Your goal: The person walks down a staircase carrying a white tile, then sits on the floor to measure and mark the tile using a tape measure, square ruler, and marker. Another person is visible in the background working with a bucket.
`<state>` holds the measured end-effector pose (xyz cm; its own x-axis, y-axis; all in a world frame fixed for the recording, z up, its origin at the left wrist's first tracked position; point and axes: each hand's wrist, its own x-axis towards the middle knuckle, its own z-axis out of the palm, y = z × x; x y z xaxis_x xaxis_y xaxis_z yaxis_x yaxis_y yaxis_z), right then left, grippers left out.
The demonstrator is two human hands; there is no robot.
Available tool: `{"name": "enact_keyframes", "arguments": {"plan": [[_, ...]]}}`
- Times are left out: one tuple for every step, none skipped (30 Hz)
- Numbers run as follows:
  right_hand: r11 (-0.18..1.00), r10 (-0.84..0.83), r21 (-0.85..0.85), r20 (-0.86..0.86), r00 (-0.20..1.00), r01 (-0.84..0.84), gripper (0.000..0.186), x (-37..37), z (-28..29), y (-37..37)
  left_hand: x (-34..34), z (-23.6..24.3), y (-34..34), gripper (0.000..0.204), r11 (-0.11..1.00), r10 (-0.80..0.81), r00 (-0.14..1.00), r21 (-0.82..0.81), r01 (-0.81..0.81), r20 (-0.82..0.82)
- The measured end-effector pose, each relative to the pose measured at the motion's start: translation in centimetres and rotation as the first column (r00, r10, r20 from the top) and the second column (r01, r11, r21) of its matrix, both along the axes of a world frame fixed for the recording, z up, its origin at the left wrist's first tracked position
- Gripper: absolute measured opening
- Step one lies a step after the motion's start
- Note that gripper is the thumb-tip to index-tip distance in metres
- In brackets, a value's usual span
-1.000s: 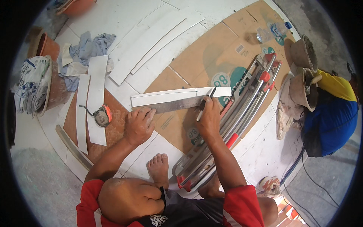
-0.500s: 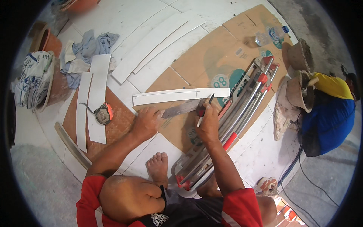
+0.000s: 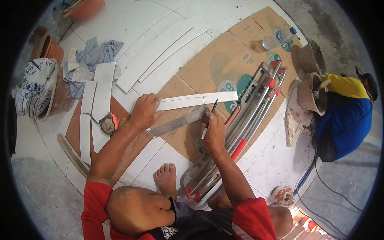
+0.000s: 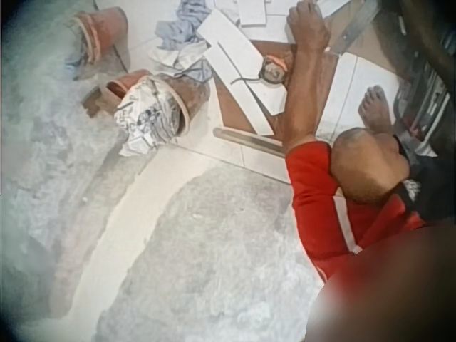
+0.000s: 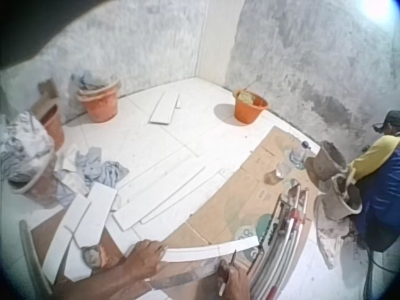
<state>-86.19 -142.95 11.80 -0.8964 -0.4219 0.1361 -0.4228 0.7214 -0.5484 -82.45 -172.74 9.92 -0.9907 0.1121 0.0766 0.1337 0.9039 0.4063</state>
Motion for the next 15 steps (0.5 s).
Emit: {"name": "enact_keyframes", "arguments": {"plan": [[0.999, 0.01, -0.038, -0.025, 1.0, -0.011, 0.043, 0.1, 0.2, -0.1, 0.2, 0.0, 0.3, 0.055, 1.0, 0.028, 1.0, 0.006, -0.028, -0.007], [0.997, 0.018, -0.075, -0.05, 0.999, -0.022, 0.041, 0.2, 0.4, -0.2, 0.2, 0.0, 0.6, 0.054, 0.998, 0.056, 0.998, 0.013, -0.056, -0.015], [0.994, 0.017, -0.109, -0.078, 0.997, -0.025, 0.036, 0.4, 0.6, -0.2, 0.2, -0.1, 0.9, 0.054, 0.996, 0.082, 0.996, 0.021, -0.081, -0.024], [0.99, 0.015, -0.141, -0.102, 0.995, -0.03, 0.031, 0.8, 0.9, -0.2, 0.2, -0.2, 1.3, 0.054, 0.994, 0.109, 0.994, 0.03, -0.108, -0.029], [0.984, 0.013, -0.173, -0.127, 0.992, -0.035, 0.025, 1.2, 1.3, -0.2, 0.3, -0.2, 1.6, 0.054, 0.99, 0.136, 0.99, 0.039, -0.135, -0.034], [0.975, 0.016, -0.22, -0.093, 0.996, -0.037, 0.022, 1.7, 1.6, -0.3, 0.6, -0.2, 1.7, 0.054, 0.988, 0.153, 0.987, 0.01, -0.153, -0.045], [0.965, 0.017, -0.262, -0.059, 0.998, -0.032, 0.019, 2.3, 2.2, -0.6, 0.7, 0.2, 2.2, 0.054, 0.986, 0.165, 0.985, -0.014, -0.166, -0.057], [0.953, 0.019, -0.303, -0.026, 0.999, -0.026, 0.016, 2.8, 3.2, -1.1, 0.9, 0.7, 2.6, 0.054, 0.983, 0.178, 0.982, -0.038, -0.18, -0.069], [0.972, 0.015, -0.236, 0.088, 0.996, 0.006, 0.01, 3.3, 4.4, -1.6, 1.2, 1.2, 3.1, 0.053, 0.985, 0.161, 0.983, 0.071, -0.155, -0.09], [0.991, 0.062, -0.131, 0.187, 0.98, -0.037, 0.013, 3.3, 5.1, -1.7, 1.3, 2.1, 3.6, 0.052, 0.976, 0.142, 0.983, 0.18, -0.119, -0.116], [0.995, 0.096, -0.031, 0.291, 0.952, -0.091, 0.019, 3.3, 5.6, -1.9, 1.5, 3.0, 4.2, 0.051, 0.956, 0.124, 0.982, 0.284, -0.08, -0.14], [0.986, 0.117, 0.062, 0.396, 0.911, -0.154, 0.025, 3.4, 5.9, -2.0, 1.8, 3.9, 4.9, 0.049, 0.862, 0.081, 0.997, 0.5, -0.077, 0.015], [0.964, 0.148, 0.145, 0.403, 0.903, -0.223, 0.039, 3.3, 6.1, -2.3, 2.1, 5.2, 5.5, 0.047, 0.724, 0.004, 0.988, 0.681, -0.111, 0.157], [0.955, 0.157, 0.151, 0.471, 0.868, -0.255, 0.039, 3.1, 6.3, -2.5, 2.1, 6.6, 6.0, 0.045, 0.546, -0.104, 0.956, 0.819, -0.177, 0.276], [0.945, 0.163, 0.156, 0.538, 0.827, -0.287, 0.039, 2.9, 6.5, -2.7, 1.9, 8.1, 6.1, 0.036, 0.48, -0.176, 0.917, 0.845, -0.237, 0.357]]}}
